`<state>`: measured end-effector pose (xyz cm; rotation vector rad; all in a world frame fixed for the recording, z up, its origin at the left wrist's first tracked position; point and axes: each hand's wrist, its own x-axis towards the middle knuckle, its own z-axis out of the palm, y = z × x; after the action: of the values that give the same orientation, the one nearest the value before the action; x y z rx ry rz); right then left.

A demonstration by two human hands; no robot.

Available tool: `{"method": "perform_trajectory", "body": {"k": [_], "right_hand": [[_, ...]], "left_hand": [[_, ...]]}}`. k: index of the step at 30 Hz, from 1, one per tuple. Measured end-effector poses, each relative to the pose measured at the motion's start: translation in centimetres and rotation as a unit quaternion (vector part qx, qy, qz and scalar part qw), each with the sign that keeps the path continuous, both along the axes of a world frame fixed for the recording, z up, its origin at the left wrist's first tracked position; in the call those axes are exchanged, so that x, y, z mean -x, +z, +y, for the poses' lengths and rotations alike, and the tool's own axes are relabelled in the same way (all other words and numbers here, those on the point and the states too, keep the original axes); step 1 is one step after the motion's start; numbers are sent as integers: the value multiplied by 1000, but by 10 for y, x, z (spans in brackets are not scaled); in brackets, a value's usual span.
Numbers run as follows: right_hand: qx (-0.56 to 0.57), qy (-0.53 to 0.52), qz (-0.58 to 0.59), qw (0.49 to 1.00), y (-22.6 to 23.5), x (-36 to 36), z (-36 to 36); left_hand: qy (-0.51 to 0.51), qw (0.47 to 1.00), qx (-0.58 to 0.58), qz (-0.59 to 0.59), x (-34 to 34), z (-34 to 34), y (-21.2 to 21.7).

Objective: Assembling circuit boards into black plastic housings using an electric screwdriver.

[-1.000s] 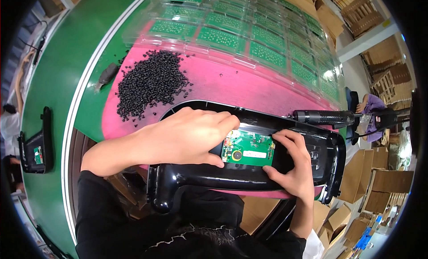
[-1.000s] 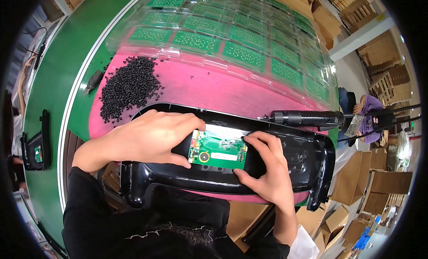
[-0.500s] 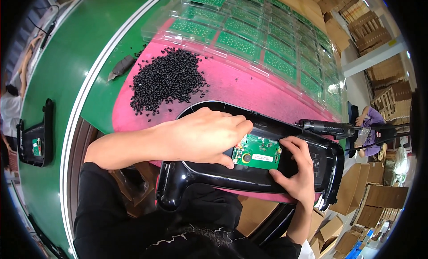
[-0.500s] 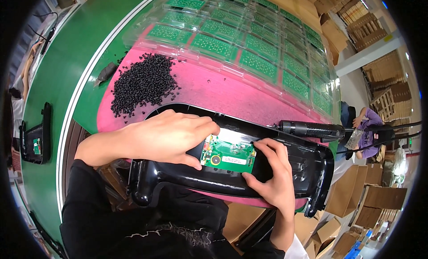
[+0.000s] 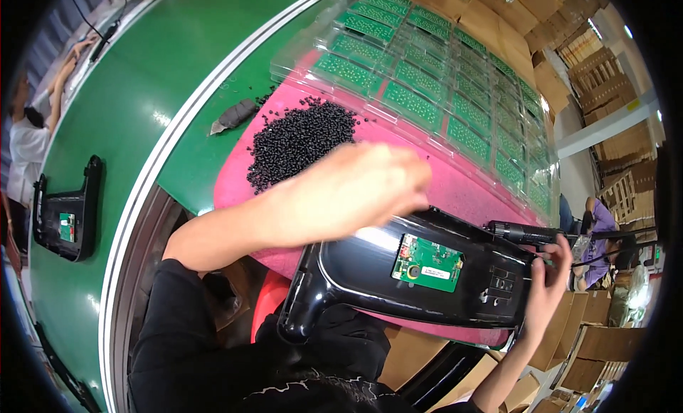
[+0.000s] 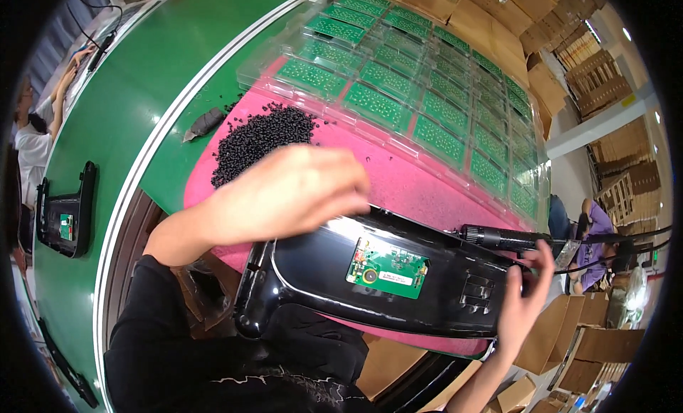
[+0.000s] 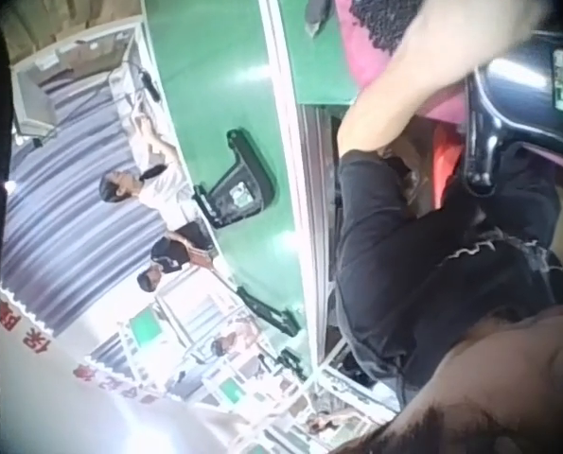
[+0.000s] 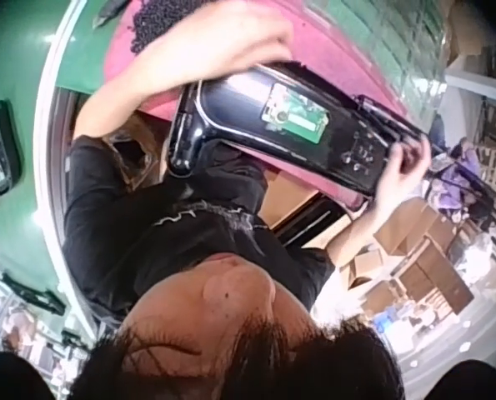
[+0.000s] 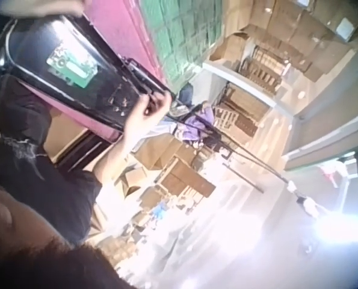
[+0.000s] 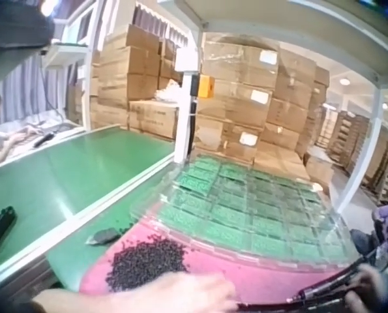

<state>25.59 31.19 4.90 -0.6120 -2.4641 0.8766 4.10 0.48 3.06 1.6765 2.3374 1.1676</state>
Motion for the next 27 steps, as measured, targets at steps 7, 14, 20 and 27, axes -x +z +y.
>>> {"method": "perform_trajectory", "body": {"k": [7,14,20,27], "right_hand": [[163,-19,-82,983,2,5,103],[199,-14,307,931,8,65,45],[452,179,214,847,9,89,-22],[470,245,432,730,18,73,-66]], "left_hand": [[87,981,109,137,33,-15,-22],[102,974,164,120,38,-4,-25],[80,974,156,144,37,-7,-28],[55,997,2,49,23,2,-11]]}}
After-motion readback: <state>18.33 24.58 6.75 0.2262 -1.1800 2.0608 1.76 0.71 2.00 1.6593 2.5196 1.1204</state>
